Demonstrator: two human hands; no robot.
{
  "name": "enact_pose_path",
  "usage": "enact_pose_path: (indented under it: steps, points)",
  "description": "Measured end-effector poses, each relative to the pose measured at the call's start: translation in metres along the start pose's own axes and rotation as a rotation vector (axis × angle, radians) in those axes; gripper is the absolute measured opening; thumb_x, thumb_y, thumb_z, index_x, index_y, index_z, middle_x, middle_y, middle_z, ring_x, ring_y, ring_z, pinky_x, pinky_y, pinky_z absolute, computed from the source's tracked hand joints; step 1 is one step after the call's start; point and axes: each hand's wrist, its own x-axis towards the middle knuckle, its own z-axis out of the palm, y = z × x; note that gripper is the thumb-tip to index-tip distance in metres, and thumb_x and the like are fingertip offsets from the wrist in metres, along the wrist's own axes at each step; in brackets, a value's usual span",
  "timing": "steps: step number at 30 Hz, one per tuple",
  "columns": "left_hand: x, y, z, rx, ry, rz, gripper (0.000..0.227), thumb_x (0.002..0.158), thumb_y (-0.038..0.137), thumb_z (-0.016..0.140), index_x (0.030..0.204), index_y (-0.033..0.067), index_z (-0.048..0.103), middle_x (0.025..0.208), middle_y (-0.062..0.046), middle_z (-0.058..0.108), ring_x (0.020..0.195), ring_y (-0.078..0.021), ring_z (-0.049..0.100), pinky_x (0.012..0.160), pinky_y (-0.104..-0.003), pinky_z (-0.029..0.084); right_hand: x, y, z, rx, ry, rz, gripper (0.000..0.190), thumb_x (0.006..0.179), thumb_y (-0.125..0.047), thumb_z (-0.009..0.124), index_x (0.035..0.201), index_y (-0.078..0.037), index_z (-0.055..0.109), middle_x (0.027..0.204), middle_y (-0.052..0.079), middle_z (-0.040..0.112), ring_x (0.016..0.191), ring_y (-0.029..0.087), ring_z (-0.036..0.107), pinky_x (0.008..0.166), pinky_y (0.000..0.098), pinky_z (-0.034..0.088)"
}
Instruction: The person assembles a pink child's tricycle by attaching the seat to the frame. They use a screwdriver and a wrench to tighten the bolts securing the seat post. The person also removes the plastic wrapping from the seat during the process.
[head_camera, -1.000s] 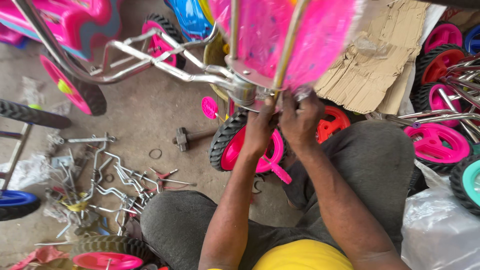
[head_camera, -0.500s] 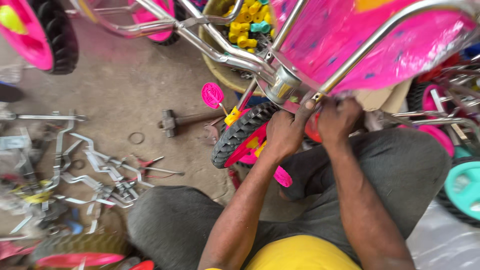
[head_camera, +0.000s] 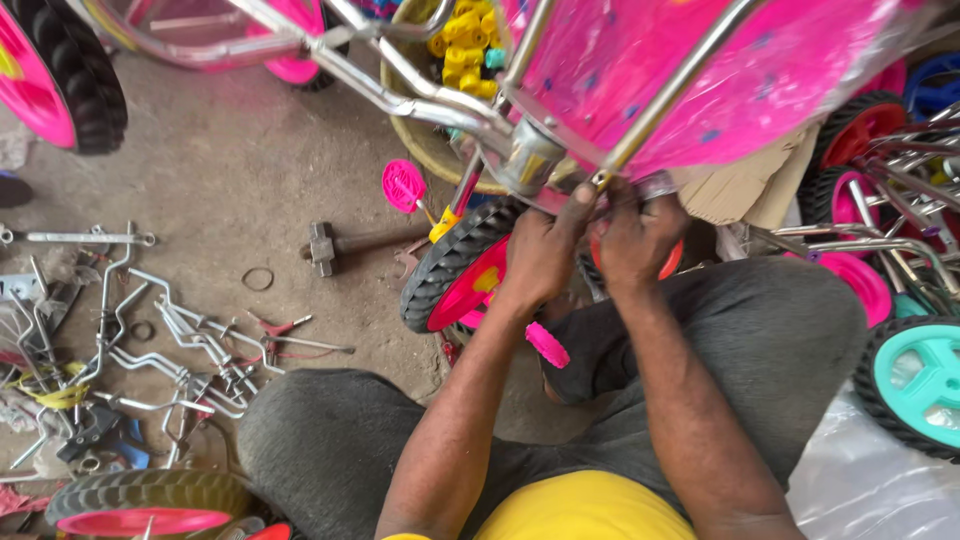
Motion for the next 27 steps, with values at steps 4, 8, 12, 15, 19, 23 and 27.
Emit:
enact_pose_path:
  steps: [4, 8, 12, 15, 19, 23, 27]
  points:
    - [0.001, -0.012, 0.002, -0.244, -0.052, -0.039, 0.058, 0.099, 0.060, 0.054, 0.102, 0.0054, 0.073, 0.074, 0.002, 0.059, 0.068, -0.0103, 0.052, 0.059, -0.031, 0.041, -0.002, -0.002, 0.002, 0.126, 0.019, 0.010, 0.019, 0.104, -0.012, 0.070, 0.091, -0.001, 0.063, 0.075, 0.003, 0.067, 0.067, 0.008, 0.061, 0.060, 0.0294, 0.048]
    - [0.003, -0.014, -0.007, -0.474, -0.082, -0.067, 0.042, 0.101, 0.050, 0.060, 0.108, 0.0091, 0.066, 0.079, 0.005, 0.055, 0.067, -0.0077, 0.049, 0.058, -0.027, 0.038, -0.001, -0.012, 0.008, 0.012, 0.097, -0.039, 0.028, 0.098, -0.008, 0.077, 0.081, -0.001, 0.056, 0.068, 0.006, 0.057, 0.061, 0.014, 0.056, 0.058, 0.0344, 0.044]
    - [-0.003, -0.006, -0.015, -0.509, -0.120, -0.061, 0.037, 0.103, 0.048, 0.059, 0.108, 0.0114, 0.061, 0.076, 0.007, 0.046, 0.062, -0.0043, 0.039, 0.052, -0.023, 0.028, 0.000, -0.030, 0.010, 0.077, 0.088, -0.070, 0.018, 0.096, -0.008, 0.077, 0.090, -0.001, 0.062, 0.077, 0.008, 0.063, 0.065, 0.019, 0.063, 0.061, 0.0372, 0.048]
    - [-0.008, 0.001, -0.025, -0.501, -0.123, -0.102, 0.036, 0.104, 0.049, 0.058, 0.102, 0.0129, 0.058, 0.074, 0.007, 0.045, 0.059, -0.0042, 0.035, 0.049, -0.023, 0.024, -0.002, -0.040, 0.008, 0.067, 0.056, -0.163, 0.015, 0.098, -0.010, 0.075, 0.094, -0.001, 0.064, 0.085, 0.010, 0.066, 0.072, 0.022, 0.066, 0.067, 0.0375, 0.050]
    - [-0.014, 0.005, -0.030, -0.521, -0.096, -0.135, 0.036, 0.104, 0.049, 0.055, 0.104, 0.0135, 0.059, 0.073, 0.007, 0.045, 0.057, -0.0046, 0.035, 0.049, -0.023, 0.025, -0.005, -0.049, 0.001, 0.139, -0.078, -0.127, 0.013, 0.102, -0.012, 0.070, 0.101, 0.000, 0.068, 0.085, 0.009, 0.067, 0.071, 0.021, 0.068, 0.066, 0.0363, 0.052]
    - [-0.012, 0.001, -0.023, -0.509, -0.094, -0.074, 0.037, 0.102, 0.049, 0.055, 0.111, 0.0141, 0.061, 0.076, 0.007, 0.046, 0.060, -0.0043, 0.037, 0.051, -0.023, 0.027, -0.002, -0.057, -0.002, 0.069, -0.087, -0.101, 0.013, 0.102, -0.012, 0.070, 0.096, 0.000, 0.067, 0.086, 0.010, 0.067, 0.070, 0.021, 0.068, 0.064, 0.0368, 0.051]
    - [-0.007, -0.011, -0.016, -0.485, -0.076, 0.002, 0.040, 0.107, 0.047, 0.057, 0.114, 0.0082, 0.062, 0.081, 0.006, 0.049, 0.067, -0.0059, 0.042, 0.057, -0.024, 0.032, -0.002, -0.055, -0.005, 0.086, -0.130, -0.163, 0.010, 0.103, -0.008, 0.066, 0.100, 0.001, 0.069, 0.089, 0.010, 0.069, 0.075, 0.021, 0.070, 0.067, 0.0364, 0.053]
